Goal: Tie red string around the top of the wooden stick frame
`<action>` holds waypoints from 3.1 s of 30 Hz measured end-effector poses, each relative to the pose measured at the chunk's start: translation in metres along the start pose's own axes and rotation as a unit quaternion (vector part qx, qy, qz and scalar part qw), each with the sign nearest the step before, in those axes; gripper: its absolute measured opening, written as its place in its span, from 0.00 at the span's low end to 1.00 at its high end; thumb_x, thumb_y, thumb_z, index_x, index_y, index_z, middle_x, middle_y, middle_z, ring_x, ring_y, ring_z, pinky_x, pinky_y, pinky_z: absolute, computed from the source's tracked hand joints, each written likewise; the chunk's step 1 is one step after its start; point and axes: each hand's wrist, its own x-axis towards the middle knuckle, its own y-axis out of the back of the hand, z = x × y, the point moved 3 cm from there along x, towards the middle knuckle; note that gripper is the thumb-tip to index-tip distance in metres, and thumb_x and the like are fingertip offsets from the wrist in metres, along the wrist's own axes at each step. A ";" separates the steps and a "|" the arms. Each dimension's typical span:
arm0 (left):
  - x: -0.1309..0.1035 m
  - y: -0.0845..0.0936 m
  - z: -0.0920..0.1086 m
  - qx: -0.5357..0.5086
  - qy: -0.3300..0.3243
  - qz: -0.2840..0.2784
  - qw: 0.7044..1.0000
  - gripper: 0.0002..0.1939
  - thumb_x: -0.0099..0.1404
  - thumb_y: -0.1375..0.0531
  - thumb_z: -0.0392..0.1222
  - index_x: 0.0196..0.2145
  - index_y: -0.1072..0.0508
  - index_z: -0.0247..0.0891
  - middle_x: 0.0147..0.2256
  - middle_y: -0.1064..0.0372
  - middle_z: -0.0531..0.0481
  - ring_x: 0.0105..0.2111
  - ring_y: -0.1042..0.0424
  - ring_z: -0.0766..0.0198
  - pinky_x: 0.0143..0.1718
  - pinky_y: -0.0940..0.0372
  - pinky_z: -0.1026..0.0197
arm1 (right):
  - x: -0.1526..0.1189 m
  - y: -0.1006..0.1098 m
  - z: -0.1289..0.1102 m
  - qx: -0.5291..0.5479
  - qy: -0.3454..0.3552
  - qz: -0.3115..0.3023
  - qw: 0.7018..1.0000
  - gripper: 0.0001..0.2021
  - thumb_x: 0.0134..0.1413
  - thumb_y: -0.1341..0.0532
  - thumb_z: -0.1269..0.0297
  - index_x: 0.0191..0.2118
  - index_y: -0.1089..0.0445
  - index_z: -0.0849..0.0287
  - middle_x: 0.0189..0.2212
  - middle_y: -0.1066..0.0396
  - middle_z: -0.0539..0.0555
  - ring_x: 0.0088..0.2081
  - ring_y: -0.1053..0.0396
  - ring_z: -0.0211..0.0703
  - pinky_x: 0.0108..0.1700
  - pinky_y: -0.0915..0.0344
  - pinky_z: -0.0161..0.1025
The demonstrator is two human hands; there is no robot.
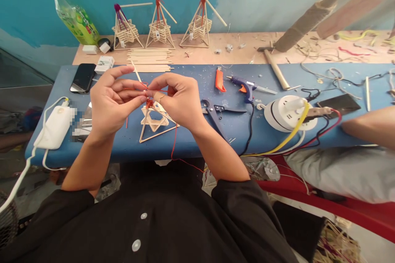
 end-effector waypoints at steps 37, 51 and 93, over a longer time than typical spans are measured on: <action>-0.021 -0.012 -0.007 0.057 -0.167 0.082 0.981 0.24 0.67 0.26 0.41 0.57 0.25 0.45 0.40 0.16 0.53 0.38 0.14 0.59 0.42 0.15 0.55 | 0.009 -0.010 0.004 0.196 -0.171 -0.133 0.956 0.15 0.48 0.22 0.60 0.36 0.26 0.59 0.31 0.25 0.49 0.32 0.27 0.36 0.36 0.29 0.37; -0.017 0.006 -0.008 0.058 -0.091 0.086 0.990 0.21 0.66 0.24 0.47 0.53 0.23 0.47 0.35 0.17 0.50 0.39 0.14 0.55 0.33 0.20 0.57 | 0.014 0.011 0.013 0.036 -0.142 -0.139 0.979 0.19 0.56 0.26 0.46 0.36 0.19 0.59 0.29 0.26 0.50 0.33 0.34 0.38 0.39 0.35 0.40; -0.031 0.021 -0.031 -0.043 -0.139 0.024 0.989 0.20 0.70 0.29 0.40 0.40 0.39 0.47 0.32 0.24 0.56 0.27 0.24 0.65 0.28 0.26 0.61 | 0.006 0.021 0.046 0.110 -0.194 -0.020 0.975 0.09 0.39 0.26 0.59 0.23 0.24 0.56 0.18 0.37 0.45 0.26 0.44 0.35 0.31 0.44 0.39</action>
